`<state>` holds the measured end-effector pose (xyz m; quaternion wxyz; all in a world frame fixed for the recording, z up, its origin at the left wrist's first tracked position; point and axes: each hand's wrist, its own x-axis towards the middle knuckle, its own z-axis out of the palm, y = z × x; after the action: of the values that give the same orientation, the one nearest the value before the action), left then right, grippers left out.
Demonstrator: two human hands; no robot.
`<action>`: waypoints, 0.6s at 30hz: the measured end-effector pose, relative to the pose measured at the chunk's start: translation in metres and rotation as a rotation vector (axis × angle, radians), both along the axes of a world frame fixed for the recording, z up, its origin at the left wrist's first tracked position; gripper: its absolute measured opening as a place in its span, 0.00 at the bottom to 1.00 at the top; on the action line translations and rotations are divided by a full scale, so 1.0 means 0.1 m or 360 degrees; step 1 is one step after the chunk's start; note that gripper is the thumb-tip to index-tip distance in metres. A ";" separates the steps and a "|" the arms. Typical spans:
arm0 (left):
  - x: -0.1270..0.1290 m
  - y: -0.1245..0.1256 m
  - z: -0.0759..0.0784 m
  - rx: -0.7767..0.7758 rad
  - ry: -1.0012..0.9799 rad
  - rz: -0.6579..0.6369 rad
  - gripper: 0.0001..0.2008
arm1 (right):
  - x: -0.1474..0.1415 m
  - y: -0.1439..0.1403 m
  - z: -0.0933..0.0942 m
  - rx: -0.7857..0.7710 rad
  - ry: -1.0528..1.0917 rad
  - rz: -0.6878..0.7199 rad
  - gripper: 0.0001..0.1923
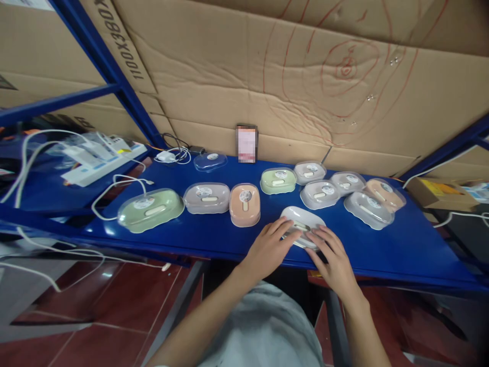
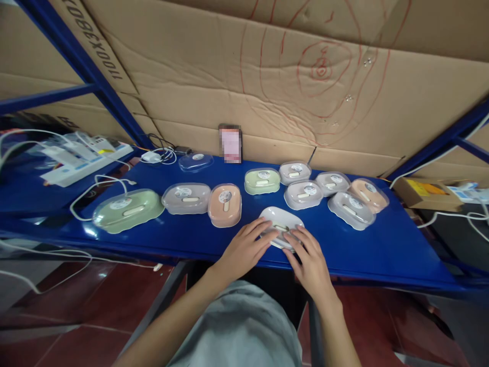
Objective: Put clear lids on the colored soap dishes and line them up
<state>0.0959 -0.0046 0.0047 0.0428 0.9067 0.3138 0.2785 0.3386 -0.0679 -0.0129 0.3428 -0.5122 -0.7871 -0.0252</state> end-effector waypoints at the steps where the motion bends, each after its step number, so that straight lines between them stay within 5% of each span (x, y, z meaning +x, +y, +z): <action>1: 0.01 0.00 0.00 0.0003 -0.0002 0.0008 0.19 | 0.01 0.00 -0.01 -0.0005 0.0005 0.0006 0.22; 10: -0.14 0.10 0.17 0.0089 -0.0012 -0.0143 0.14 | 0.13 0.11 0.07 -0.0106 0.0053 0.0144 0.19; 14: -0.72 0.74 0.57 0.0062 -0.0129 0.0259 0.16 | 0.14 0.14 0.04 -0.0043 0.0032 0.0137 0.22; 18: -1.41 1.70 0.93 -0.0350 0.0367 0.0910 0.23 | 0.11 0.15 0.04 0.0022 -0.0009 0.0119 0.24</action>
<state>-0.0450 0.1657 0.0978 0.0248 0.7973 0.5867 0.1392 0.3493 -0.0531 -0.0094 0.3446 -0.4800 -0.8065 -0.0192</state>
